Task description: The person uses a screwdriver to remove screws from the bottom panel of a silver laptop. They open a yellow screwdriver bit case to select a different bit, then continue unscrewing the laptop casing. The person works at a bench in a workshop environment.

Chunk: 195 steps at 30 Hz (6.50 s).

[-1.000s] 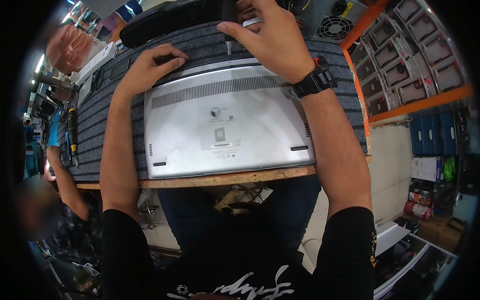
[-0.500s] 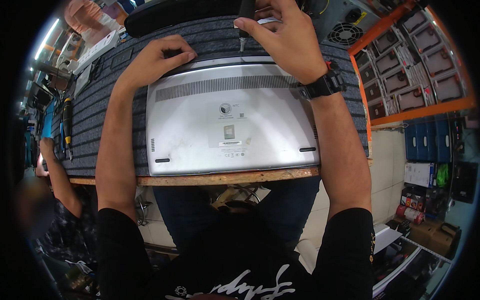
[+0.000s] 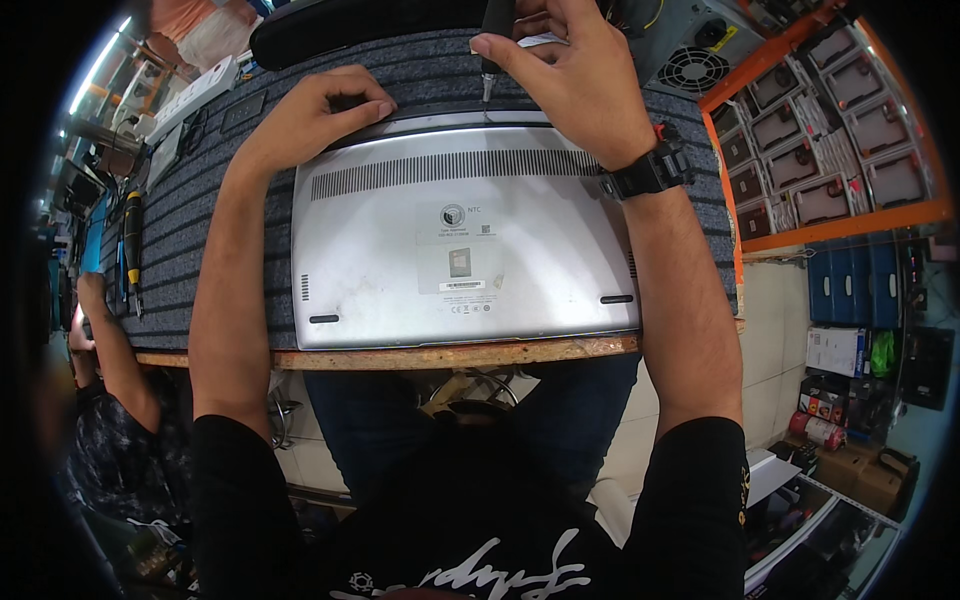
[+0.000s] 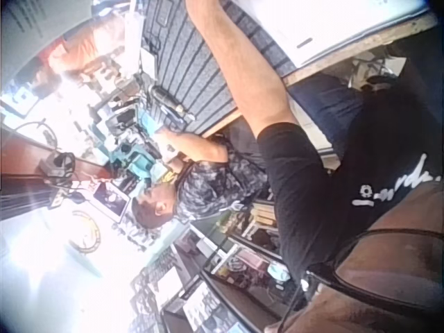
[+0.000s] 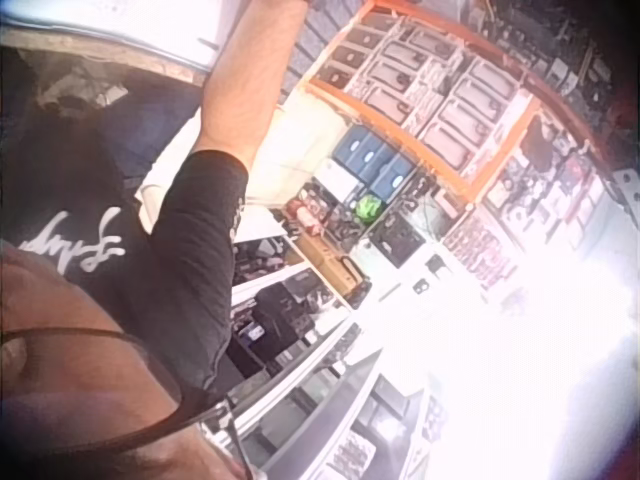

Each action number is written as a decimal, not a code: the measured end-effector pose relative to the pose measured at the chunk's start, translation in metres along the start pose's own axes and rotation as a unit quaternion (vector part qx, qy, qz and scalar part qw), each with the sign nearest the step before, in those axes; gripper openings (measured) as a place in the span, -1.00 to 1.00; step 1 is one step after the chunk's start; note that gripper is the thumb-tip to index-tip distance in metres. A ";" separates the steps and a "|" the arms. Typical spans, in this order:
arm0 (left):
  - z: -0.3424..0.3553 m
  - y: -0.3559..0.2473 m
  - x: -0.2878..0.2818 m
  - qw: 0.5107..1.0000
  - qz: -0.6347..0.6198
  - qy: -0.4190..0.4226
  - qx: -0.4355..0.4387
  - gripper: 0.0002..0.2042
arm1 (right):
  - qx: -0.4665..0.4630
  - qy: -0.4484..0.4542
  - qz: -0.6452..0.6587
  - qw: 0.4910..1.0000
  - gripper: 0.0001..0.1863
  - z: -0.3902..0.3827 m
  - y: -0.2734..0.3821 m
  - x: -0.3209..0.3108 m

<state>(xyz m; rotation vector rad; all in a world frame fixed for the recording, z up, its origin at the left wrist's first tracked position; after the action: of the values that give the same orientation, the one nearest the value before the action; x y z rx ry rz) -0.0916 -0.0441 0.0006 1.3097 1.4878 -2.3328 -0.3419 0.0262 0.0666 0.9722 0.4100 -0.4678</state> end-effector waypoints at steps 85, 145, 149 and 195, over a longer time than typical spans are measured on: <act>0.002 -0.002 0.002 1.000 0.026 0.009 0.012 -0.76 | 0.019 0.036 0.164 0.986 -0.19 0.006 -0.013 0.009; -0.059 0.118 -0.130 0.952 0.083 -0.266 -0.126 -0.78 | -0.090 -0.111 0.032 0.989 -0.18 0.000 -0.012 -0.004; -0.053 0.121 -0.127 0.955 0.070 -0.257 -0.133 -0.78 | -0.080 -0.109 0.015 0.991 -0.21 0.001 -0.015 -0.004; -0.035 -0.009 -0.007 0.978 0.099 0.019 0.181 -0.60 | 0.023 0.030 0.184 0.982 -0.14 0.023 -0.002 0.037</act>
<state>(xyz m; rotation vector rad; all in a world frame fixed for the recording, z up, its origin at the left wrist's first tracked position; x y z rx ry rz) -0.0698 -0.0146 0.0056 1.5067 0.9136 -2.5323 -0.3097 -0.0014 0.0571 1.0804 0.2645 -0.1131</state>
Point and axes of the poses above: each hand's wrist, its own z-axis towards the middle knuckle, its own x-axis out of the palm, y = z × x, the point moved 4 cm from there along z, towards the middle knuckle, and after that the axes turned 10 degrees about -z, right-handed, at the moved point
